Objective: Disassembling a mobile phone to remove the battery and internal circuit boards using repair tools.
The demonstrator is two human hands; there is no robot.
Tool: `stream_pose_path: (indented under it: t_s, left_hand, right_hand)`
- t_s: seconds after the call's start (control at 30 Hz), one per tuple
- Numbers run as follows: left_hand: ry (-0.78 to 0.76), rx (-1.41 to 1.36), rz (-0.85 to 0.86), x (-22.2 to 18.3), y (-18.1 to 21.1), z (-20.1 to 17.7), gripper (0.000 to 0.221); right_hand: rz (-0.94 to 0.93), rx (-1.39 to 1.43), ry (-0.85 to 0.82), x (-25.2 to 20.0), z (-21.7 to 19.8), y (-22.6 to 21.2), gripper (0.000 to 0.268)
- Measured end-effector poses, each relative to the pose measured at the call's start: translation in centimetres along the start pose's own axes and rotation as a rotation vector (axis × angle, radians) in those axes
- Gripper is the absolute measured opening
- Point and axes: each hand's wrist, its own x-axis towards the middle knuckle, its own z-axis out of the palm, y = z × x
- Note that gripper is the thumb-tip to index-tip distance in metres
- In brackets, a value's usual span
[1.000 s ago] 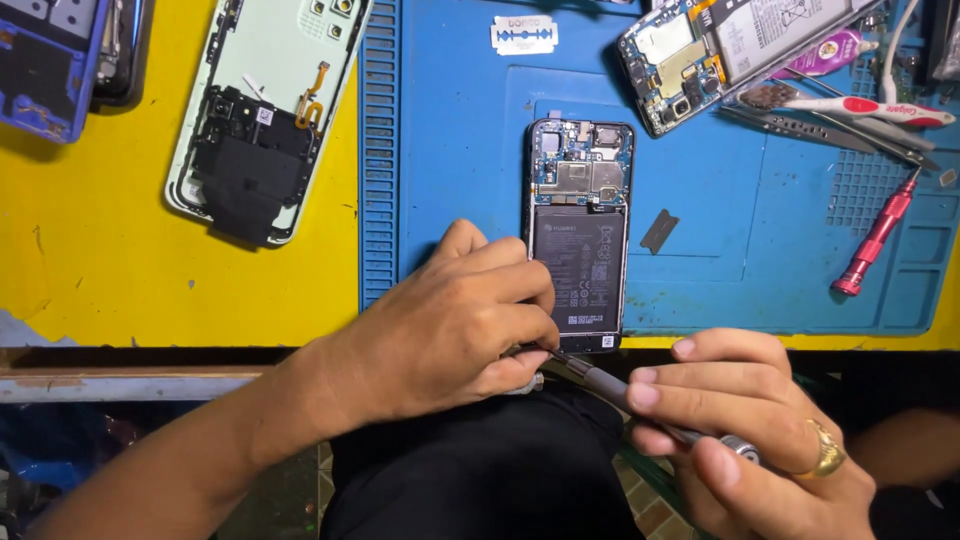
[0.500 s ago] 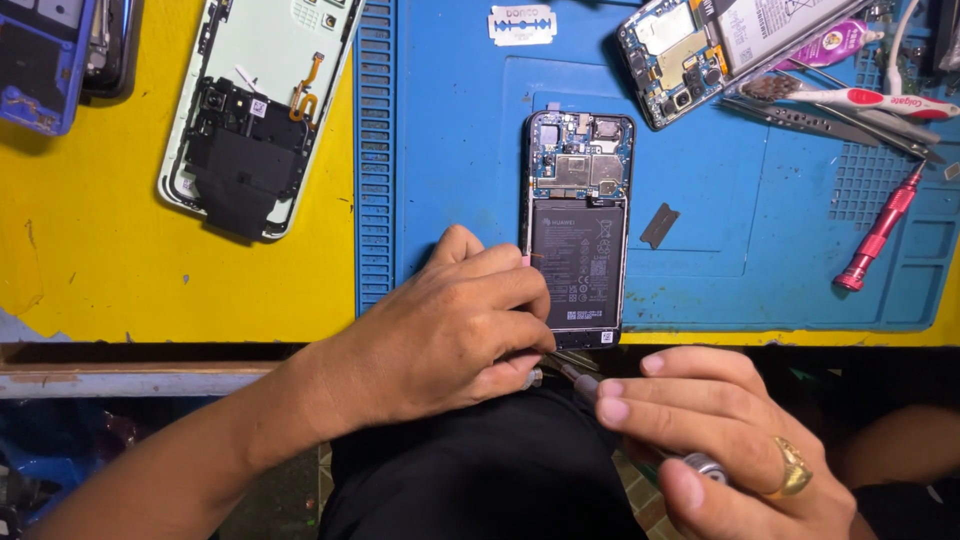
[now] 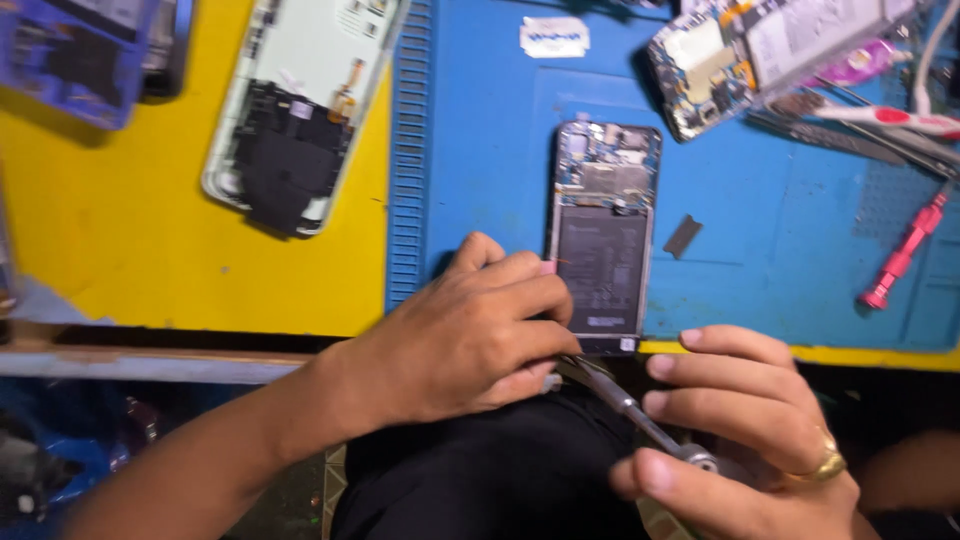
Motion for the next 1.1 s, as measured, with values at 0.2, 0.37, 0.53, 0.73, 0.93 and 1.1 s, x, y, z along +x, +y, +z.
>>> stream_pose_path:
  t_s: [0.2,0.37,0.53,0.73,0.93,1.1]
  left_hand:
    - [0.11,0.235,0.038,-1.4,0.6,0.2,0.021]
    - [0.189,0.322,0.038,-1.8,1.0,0.5,0.013]
    - [0.187,0.319,0.031,-1.9,1.1,0.8,0.01]
    - [0.209,0.338,0.031,-1.8,1.1,0.6,0.012]
    - [0.164,0.261,0.004,-2.4,0.7,0.2,0.02]
    - [0.303,0.459,-0.202,-3.7,-1.1,-6.6,0.018]
  right_hand:
    - [-0.022,-0.034,-0.049,-0.9,0.1,1.5,0.025]
    - [0.336,0.078,-0.203,-0.4,-0.4,0.4,0.033]
    - [0.414,0.007,-0.097,-2.2,0.2,2.7,0.038]
    - [0.36,-0.064,-0.103,-0.9,0.5,0.7,0.015]
    - [0.328,-0.059,-0.176,-2.5,0.8,2.4,0.025]
    - [0.221,0.245,-0.231,-6.5,1.3,9.2,0.026]
